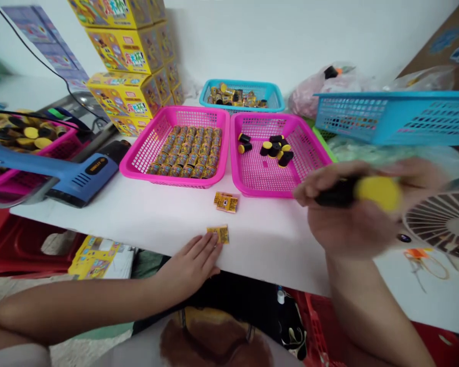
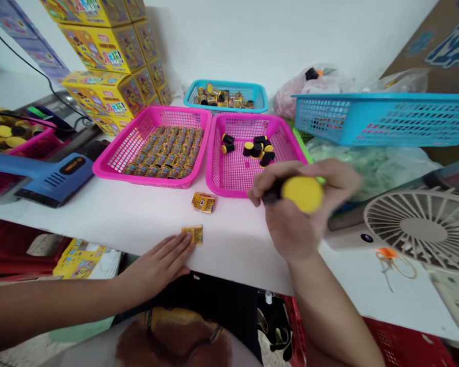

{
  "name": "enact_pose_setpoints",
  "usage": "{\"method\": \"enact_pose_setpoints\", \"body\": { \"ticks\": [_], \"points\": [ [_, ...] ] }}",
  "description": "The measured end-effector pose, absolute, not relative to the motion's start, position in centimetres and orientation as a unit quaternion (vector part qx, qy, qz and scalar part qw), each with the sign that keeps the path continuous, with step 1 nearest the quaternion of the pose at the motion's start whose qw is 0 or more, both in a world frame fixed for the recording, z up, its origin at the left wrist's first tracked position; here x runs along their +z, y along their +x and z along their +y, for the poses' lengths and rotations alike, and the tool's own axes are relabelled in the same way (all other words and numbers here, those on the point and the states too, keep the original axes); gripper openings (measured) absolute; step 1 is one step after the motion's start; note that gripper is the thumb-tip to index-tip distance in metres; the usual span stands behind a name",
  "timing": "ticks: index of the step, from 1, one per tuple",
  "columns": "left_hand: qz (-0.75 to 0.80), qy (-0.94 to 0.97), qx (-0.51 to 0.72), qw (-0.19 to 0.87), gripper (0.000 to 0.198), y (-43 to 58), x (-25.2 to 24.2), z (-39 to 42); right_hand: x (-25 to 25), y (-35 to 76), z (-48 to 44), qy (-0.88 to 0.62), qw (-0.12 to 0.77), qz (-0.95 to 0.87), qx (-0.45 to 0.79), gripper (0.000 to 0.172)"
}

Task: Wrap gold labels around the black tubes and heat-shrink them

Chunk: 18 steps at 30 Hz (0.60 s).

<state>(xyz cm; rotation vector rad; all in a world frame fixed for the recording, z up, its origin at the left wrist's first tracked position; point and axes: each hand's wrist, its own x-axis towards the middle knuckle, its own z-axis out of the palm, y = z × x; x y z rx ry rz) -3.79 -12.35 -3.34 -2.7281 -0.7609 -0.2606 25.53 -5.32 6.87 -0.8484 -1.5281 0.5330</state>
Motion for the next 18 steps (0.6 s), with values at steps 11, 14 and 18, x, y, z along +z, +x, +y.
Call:
{"method": "enact_pose_setpoints", "body": {
  "ticks": [11,14,18],
  "points": [
    [-0.253,-0.962,-0.089,0.057,0.067,-6.0,-3.2,-12.1,3.7,25.6,-3.2,-0.362,0.501,-0.542,0.569,0.047],
    [-0.279,-0.957,-0.078,-0.025,0.057,-5.3,-2.1,-9.5,2.9,25.5,-3.0,-0.357,0.51,-0.562,0.544,0.048],
    [-0.359,-0.904,-0.077,-0.217,0.048,-4.3,-0.2,-7.7,1.6,25.9,-2.4,-0.36,0.542,-0.605,0.46,0.048]
  ]
}}
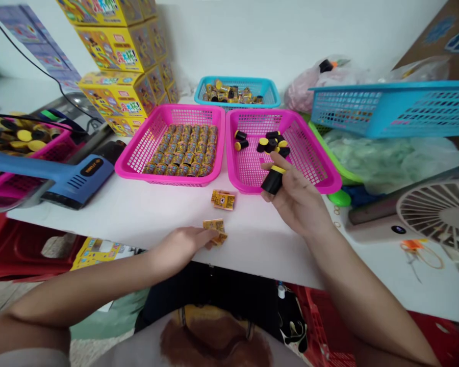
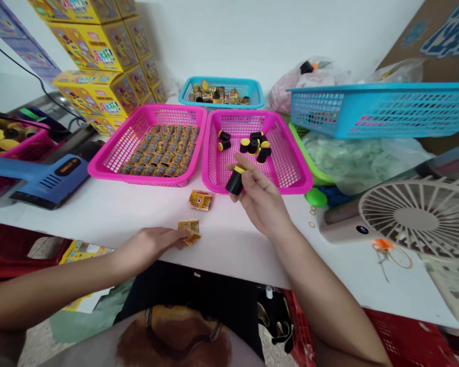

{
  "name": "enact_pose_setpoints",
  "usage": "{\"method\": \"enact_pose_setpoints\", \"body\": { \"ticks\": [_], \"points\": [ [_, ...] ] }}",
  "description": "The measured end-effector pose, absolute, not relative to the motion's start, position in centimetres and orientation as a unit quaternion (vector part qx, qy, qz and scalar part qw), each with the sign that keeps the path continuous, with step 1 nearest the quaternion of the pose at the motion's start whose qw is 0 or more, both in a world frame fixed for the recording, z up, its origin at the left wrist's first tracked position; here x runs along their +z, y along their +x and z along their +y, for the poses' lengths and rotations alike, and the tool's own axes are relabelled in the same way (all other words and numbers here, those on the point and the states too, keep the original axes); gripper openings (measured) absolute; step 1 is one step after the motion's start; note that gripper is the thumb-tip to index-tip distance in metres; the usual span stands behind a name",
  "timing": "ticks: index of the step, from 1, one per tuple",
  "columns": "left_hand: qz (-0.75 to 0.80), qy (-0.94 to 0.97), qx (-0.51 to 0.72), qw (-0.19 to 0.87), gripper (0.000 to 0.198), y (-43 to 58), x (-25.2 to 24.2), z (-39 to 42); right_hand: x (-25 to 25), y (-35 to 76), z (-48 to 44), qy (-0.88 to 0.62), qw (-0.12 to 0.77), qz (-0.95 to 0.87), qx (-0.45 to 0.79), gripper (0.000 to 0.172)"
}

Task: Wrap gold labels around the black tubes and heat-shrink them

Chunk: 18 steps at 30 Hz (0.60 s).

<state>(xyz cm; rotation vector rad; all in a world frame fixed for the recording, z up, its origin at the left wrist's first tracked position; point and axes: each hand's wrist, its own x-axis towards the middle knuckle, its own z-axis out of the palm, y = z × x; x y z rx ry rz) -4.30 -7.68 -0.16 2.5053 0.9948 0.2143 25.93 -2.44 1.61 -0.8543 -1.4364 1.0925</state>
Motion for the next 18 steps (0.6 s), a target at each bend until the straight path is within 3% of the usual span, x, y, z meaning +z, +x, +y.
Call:
{"method": "enact_pose_setpoints", "body": {
  "ticks": [3,9,13,18],
  "points": [
    [0.366,0.876,0.168,0.265,0.044,-3.8,1.3,-6.9,1.1,26.3,-2.4,-0.365,0.537,-0.647,0.401,0.049],
    [0.352,0.787,0.304,0.405,0.016,-1.0,4.5,-3.4,1.2,25.7,-3.0,-0.364,0.57,-0.582,0.451,0.042],
    [0.338,0.771,0.352,0.41,0.036,1.4,3.7,-1.1,1.5,25.3,-3.3,-0.38,0.613,-0.558,0.409,0.044],
    [0.29,0.831,0.315,0.356,0.066,2.1,1.2,-0.5,1.4,25.3,-3.8,-0.417,0.614,-0.575,0.344,0.05]
  ]
}}
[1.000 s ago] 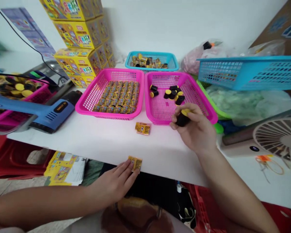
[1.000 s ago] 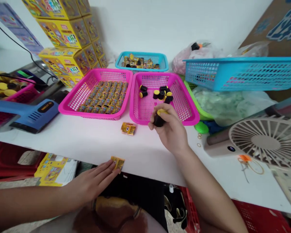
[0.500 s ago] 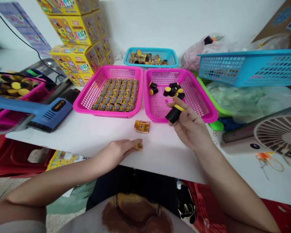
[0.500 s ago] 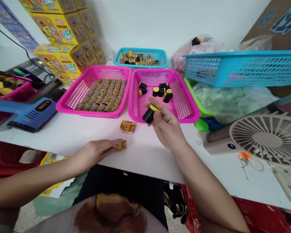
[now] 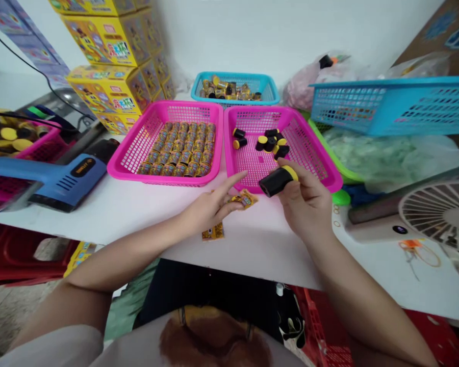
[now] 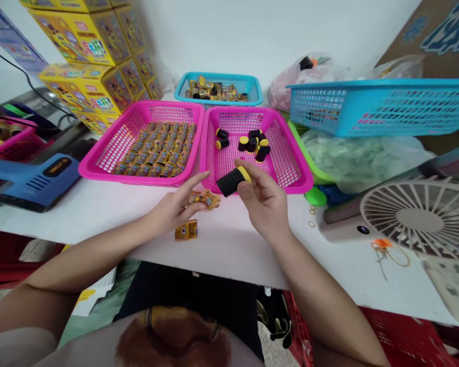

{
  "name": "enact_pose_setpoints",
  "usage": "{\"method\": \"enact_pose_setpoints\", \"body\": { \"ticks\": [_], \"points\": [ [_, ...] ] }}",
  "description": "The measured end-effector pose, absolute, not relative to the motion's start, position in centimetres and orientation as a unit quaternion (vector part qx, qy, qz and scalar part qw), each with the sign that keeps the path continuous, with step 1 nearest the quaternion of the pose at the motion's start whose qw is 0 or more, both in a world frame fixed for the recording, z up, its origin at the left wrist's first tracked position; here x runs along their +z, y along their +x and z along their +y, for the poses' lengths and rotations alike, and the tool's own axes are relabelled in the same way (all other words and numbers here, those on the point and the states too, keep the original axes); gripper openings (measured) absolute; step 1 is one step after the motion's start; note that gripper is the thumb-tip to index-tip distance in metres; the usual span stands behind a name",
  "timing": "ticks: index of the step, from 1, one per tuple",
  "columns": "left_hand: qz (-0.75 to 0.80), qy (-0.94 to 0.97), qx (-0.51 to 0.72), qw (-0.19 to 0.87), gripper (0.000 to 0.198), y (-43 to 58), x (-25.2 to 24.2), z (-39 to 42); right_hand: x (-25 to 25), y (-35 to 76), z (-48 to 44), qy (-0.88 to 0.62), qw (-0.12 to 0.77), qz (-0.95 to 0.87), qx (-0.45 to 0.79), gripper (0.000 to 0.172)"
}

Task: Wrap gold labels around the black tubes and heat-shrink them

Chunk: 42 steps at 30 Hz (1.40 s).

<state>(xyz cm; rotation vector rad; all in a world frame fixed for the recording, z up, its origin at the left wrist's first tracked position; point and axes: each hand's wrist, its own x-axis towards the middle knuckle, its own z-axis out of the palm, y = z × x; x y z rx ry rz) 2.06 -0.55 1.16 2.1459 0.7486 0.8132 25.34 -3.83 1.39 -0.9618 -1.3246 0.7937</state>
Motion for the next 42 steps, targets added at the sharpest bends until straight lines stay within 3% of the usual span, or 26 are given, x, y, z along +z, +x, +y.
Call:
{"method": "enact_pose_setpoints", "body": {
  "ticks": [6,11,14,18,20,24,28,30,32,37,39,42],
  "points": [
    [0.28,0.842,0.318,0.335,0.075,1.5,0.1,-0.8,1.6,24.7,-4.3,-0.393,0.55,-0.598,0.431,0.043],
    [0.253,0.845,0.354,0.31,0.066,1.3,-0.7,-0.5,2.0,24.5,-4.2,-0.425,0.523,-0.634,0.38,0.039],
    [0.227,0.808,0.382,0.386,0.07,1.5,-1.0,-0.2,1.6,24.3,-4.0,-0.401,0.516,-0.668,0.355,0.036],
    [0.182,0.728,0.415,0.514,0.097,1.9,-1.3,0.2,0.5,23.7,-4.1,-0.361,0.527,-0.698,0.324,0.046],
    [0.175,0.709,0.423,0.536,0.103,2.1,-1.2,0.2,0.0,23.4,-4.3,-0.363,0.537,-0.712,0.272,0.046],
    [0.181,0.689,0.418,0.563,0.11,2.3,-0.9,-0.2,-0.4,23.1,-4.6,-0.355,0.469,-0.804,0.091,0.024],
    [0.188,0.634,0.424,0.619,0.119,2.5,-0.7,-0.3,0.2,22.5,-4.8,-0.305,0.424,-0.851,-0.048,0.052],
    [0.193,0.609,0.428,0.64,0.121,2.6,-0.6,-0.3,0.4,22.1,-5.0,-0.293,0.428,-0.85,-0.089,0.058],
    [0.186,0.591,0.425,0.66,0.112,2.9,-0.5,-0.4,0.5,21.6,-5.2,-0.295,0.445,-0.838,-0.112,0.057],
    [0.132,0.617,0.331,0.701,0.053,3.5,-0.3,-1.1,0.5,20.9,-5.6,-0.302,0.475,-0.82,-0.106,0.054],
    [0.131,0.641,0.324,0.683,0.048,3.6,-0.3,-1.3,0.5,20.9,-5.7,-0.3,0.463,-0.826,-0.119,0.053],
    [0.157,0.681,0.362,0.616,0.056,3.6,-0.5,-1.4,0.2,21.0,-5.7,-0.297,0.45,-0.829,-0.145,0.046]
  ]
}}
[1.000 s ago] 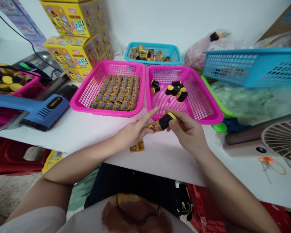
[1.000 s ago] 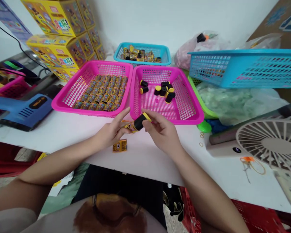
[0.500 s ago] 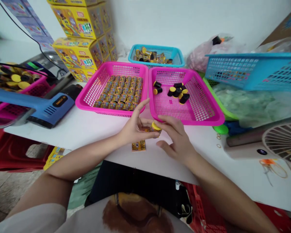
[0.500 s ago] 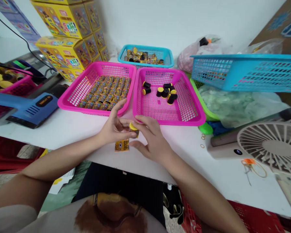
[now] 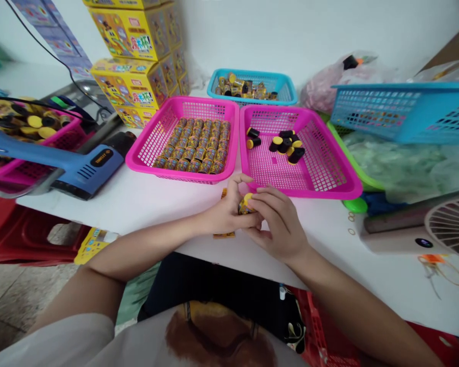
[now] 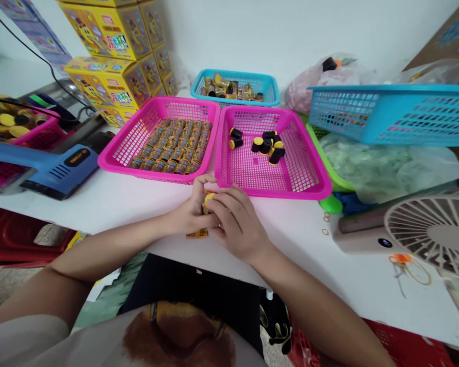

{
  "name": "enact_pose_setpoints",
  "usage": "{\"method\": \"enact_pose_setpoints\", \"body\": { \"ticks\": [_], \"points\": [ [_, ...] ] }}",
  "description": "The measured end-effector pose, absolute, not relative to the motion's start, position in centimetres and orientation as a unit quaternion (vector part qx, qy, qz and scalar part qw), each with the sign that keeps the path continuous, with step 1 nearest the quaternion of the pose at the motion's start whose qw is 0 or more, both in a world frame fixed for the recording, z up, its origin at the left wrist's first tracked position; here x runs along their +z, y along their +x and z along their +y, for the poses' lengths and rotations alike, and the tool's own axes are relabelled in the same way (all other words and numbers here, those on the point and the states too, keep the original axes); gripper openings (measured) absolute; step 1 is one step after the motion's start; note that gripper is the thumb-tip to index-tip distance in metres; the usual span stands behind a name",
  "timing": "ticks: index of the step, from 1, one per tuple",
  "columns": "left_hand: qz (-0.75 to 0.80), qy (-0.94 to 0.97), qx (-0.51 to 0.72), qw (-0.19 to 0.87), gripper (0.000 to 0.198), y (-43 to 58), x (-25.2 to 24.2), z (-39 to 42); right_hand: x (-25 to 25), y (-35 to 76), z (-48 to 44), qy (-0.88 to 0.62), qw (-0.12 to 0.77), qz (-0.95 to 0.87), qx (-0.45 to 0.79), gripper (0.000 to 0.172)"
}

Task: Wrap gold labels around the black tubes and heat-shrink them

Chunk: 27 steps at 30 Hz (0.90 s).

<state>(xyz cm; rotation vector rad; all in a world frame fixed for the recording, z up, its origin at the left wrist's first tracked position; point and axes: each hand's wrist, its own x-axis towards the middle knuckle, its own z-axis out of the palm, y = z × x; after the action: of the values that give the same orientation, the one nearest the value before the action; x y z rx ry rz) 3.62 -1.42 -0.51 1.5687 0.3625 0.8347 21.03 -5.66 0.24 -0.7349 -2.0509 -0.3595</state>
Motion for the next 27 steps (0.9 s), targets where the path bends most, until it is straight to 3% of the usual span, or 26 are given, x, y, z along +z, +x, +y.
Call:
{"method": "enact_pose_setpoints", "body": {
  "ticks": [4,7,12,17,19,21,22,25,27],
  "points": [
    [0.214,0.724,0.4,0.519,0.065,3.5,-1.0,-1.6,-0.2,21.3,-5.8,-0.304,0.437,-0.837,-0.13,0.043],
    [0.225,0.723,0.409,0.51,0.067,3.6,-1.3,-2.0,-0.3,21.4,-5.8,-0.293,0.436,-0.845,-0.097,0.048],
    [0.173,0.713,0.386,0.559,0.053,3.7,-0.6,-2.1,-0.1,21.4,-5.5,-0.284,0.474,-0.832,-0.054,0.061],
    [0.218,0.761,0.442,0.422,0.038,2.2,1.8,-1.7,1.0,21.7,-4.9,-0.296,0.462,-0.828,-0.113,0.059],
    [0.257,0.775,0.43,0.385,0.029,0.7,3.5,-1.3,1.5,22.5,-4.5,-0.336,0.43,-0.829,-0.123,0.069],
    [0.305,0.782,0.417,0.348,0.024,-1.3,5.4,-0.3,1.9,23.7,-3.8,-0.4,0.336,-0.845,-0.117,0.081],
    [0.332,0.782,0.415,0.326,0.024,-2.4,6.4,0.6,2.0,24.3,-3.5,-0.437,0.266,-0.851,-0.114,0.077],
    [0.438,0.772,0.391,0.244,0.027,-5.1,9.5,4.8,1.9,25.8,-2.6,-0.531,0.084,-0.834,-0.124,0.029],
    [0.516,0.753,0.365,0.181,0.03,-6.4,11.1,8.8,1.7,26.2,-2.3,-0.563,0.051,-0.813,-0.139,0.023]
  ]
}}
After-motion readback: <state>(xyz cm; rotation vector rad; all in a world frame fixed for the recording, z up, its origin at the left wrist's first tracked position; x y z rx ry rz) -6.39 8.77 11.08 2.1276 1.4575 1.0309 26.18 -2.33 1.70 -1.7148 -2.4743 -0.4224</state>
